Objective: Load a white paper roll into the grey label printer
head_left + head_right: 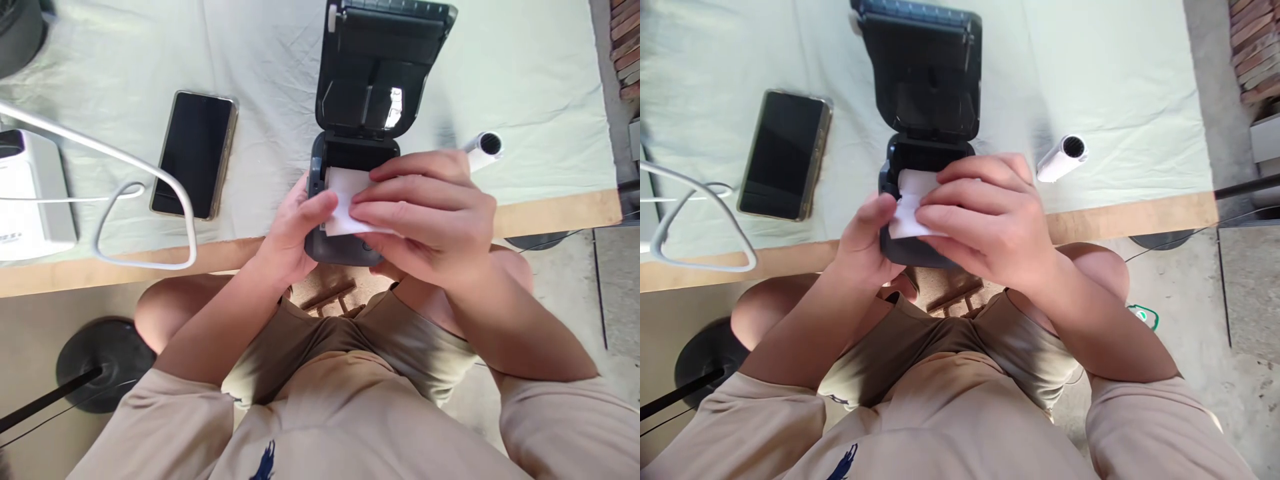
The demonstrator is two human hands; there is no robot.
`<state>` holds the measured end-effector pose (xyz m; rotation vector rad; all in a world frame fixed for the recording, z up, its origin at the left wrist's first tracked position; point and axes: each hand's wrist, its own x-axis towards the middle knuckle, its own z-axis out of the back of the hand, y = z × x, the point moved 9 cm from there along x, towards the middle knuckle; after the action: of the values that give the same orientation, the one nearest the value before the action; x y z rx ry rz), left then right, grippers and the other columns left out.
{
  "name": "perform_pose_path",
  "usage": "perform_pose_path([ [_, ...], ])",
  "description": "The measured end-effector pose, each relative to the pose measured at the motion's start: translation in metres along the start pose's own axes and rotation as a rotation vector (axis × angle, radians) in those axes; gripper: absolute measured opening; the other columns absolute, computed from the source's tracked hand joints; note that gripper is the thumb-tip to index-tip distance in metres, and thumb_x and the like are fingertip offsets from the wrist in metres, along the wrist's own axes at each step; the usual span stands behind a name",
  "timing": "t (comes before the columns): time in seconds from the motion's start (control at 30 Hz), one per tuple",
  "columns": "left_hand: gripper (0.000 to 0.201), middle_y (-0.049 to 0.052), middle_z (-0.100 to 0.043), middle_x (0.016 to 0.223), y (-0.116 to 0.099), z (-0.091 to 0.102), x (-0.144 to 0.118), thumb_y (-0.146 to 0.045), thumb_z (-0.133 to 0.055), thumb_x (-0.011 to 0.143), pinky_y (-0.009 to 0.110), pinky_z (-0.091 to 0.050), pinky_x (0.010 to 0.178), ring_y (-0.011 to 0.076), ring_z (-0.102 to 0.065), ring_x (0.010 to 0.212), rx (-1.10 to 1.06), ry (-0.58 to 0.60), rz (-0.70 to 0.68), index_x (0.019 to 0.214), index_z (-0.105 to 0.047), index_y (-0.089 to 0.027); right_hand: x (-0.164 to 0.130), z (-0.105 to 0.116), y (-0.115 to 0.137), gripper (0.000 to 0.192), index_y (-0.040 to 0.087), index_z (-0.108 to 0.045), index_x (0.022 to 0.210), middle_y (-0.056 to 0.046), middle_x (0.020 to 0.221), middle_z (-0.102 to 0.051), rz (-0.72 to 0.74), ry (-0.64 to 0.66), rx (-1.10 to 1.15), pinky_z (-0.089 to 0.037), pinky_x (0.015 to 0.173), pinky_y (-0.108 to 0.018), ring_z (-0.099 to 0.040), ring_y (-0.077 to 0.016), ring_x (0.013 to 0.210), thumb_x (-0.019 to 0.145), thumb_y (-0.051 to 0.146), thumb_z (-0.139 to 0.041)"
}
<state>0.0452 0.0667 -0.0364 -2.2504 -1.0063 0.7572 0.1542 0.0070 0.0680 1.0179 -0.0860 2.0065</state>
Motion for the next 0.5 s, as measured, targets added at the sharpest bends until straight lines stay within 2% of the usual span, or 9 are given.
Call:
perform_pose_path([
  [0.07, 0.042, 0.004, -0.078, 0.096, 0.001, 0.005, -0.001, -0.031, -0.091, 0.077, 0.03, -0.063, 0.072, 0.0218, -0.076, 0.086, 0.052, -0.02, 0.023, 0.11, -0.069, -0.02, 0.002, 0.003, 0.0, 0.02, 0.03, -0.074, 0.1, 0.002, 0.089, -0.079, 0.004, -0.071, 0.047, -0.063, 0.088, -0.041, -0.079, -0.0208, 0.097, 0.11, 0.041, -0.06],
  [0.17, 0.055, 0.002, -0.076, 0.094, 0.003, 0.007, -0.003, -0.033, -0.097, 0.067, 0.034, -0.065, 0.073, 0.0226, -0.076, 0.081, 0.089, -0.025, 0.028, 0.111, -0.067, -0.02, 0.0, 0.02, -0.018, 0.012, 0.029, -0.064, 0.095, 0.001, 0.083, -0.068, -0.11, -0.31, 0.051, -0.06, 0.076, -0.038, -0.072, -0.0184, 0.083, 0.104, 0.036, -0.063],
  [0.2, 0.056, 0.002, -0.075, 0.092, 0.002, 0.008, -0.003, -0.032, -0.097, 0.066, 0.034, -0.065, 0.071, 0.0229, -0.076, 0.079, 0.1, -0.026, 0.015, 0.112, -0.067, -0.021, -0.003, 0.025, -0.028, 0.01, 0.029, -0.062, 0.1, 0.0, 0.091, -0.068, -0.173, -0.386, 0.052, -0.059, 0.073, -0.038, -0.071, -0.0187, 0.086, 0.102, 0.039, -0.065],
  [0.23, 0.056, 0.001, -0.075, 0.091, 0.002, 0.008, -0.003, -0.029, -0.096, 0.065, 0.034, -0.064, 0.068, 0.0232, -0.076, 0.078, 0.116, -0.024, 0.001, 0.113, -0.068, -0.021, -0.006, 0.027, -0.038, 0.018, 0.031, -0.061, 0.108, -0.002, 0.105, -0.068, -0.237, -0.429, 0.071, -0.058, 0.074, -0.037, -0.071, -0.0199, 0.094, 0.099, 0.045, -0.066],
  [0.3, 0.058, 0.0, -0.074, 0.088, 0.002, 0.01, -0.003, -0.025, -0.094, 0.064, 0.032, -0.063, 0.065, 0.0234, -0.077, 0.076, 0.154, -0.018, -0.024, 0.116, -0.069, -0.022, -0.009, 0.019, -0.059, 0.045, 0.035, -0.054, 0.13, -0.005, 0.134, -0.066, -0.355, -0.402, 0.192, -0.06, 0.081, -0.038, -0.071, -0.0233, 0.116, 0.095, 0.06, -0.067],
  [0.33, 0.059, 0.0, -0.074, 0.088, 0.002, 0.011, -0.003, -0.023, -0.094, 0.063, 0.031, -0.062, 0.064, 0.0236, -0.078, 0.076, 0.163, -0.012, -0.032, 0.116, -0.07, -0.022, -0.01, 0.013, -0.068, 0.054, 0.036, -0.049, 0.138, -0.005, 0.14, -0.066, -0.396, -0.368, 0.3, -0.062, 0.087, -0.039, -0.071, -0.0241, 0.121, 0.094, 0.064, -0.066],
  [0.37, 0.059, 0.0, -0.074, 0.088, 0.002, 0.011, -0.003, -0.023, -0.094, 0.062, 0.03, -0.062, 0.064, 0.0238, -0.078, 0.076, 0.164, -0.003, -0.037, 0.116, -0.07, -0.022, -0.011, 0.009, -0.074, 0.058, 0.037, -0.045, 0.141, -0.005, 0.135, -0.069, -0.417, -0.362, 0.417, -0.062, 0.095, -0.041, -0.072, -0.0246, 0.12, 0.093, 0.064, -0.066],
  [0.43, 0.057, 0.0, -0.075, 0.087, 0.004, 0.012, -0.002, -0.023, -0.095, 0.063, 0.03, -0.062, 0.064, 0.0235, -0.078, 0.075, 0.153, 0.017, -0.043, 0.114, -0.071, -0.022, -0.015, 0.007, -0.082, 0.054, 0.035, -0.049, 0.136, -0.002, 0.104, -0.071, -0.452, -0.416, 0.603, -0.06, 0.105, -0.045, -0.073, -0.0251, 0.104, 0.092, 0.061, -0.066],
  [0.5, 0.055, 0.0, -0.076, 0.088, 0.004, 0.013, -0.002, -0.024, -0.095, 0.065, 0.03, -0.061, 0.064, 0.0223, -0.077, 0.073, 0.126, 0.034, -0.06, 0.114, -0.071, -0.022, -0.02, 0.001, -0.088, 0.049, 0.034, -0.053, 0.131, -0.002, 0.096, -0.064, -0.552, -0.389, 0.631, -0.058, 0.111, -0.047, -0.071, -0.0261, 0.104, 0.093, 0.063, -0.062],
])
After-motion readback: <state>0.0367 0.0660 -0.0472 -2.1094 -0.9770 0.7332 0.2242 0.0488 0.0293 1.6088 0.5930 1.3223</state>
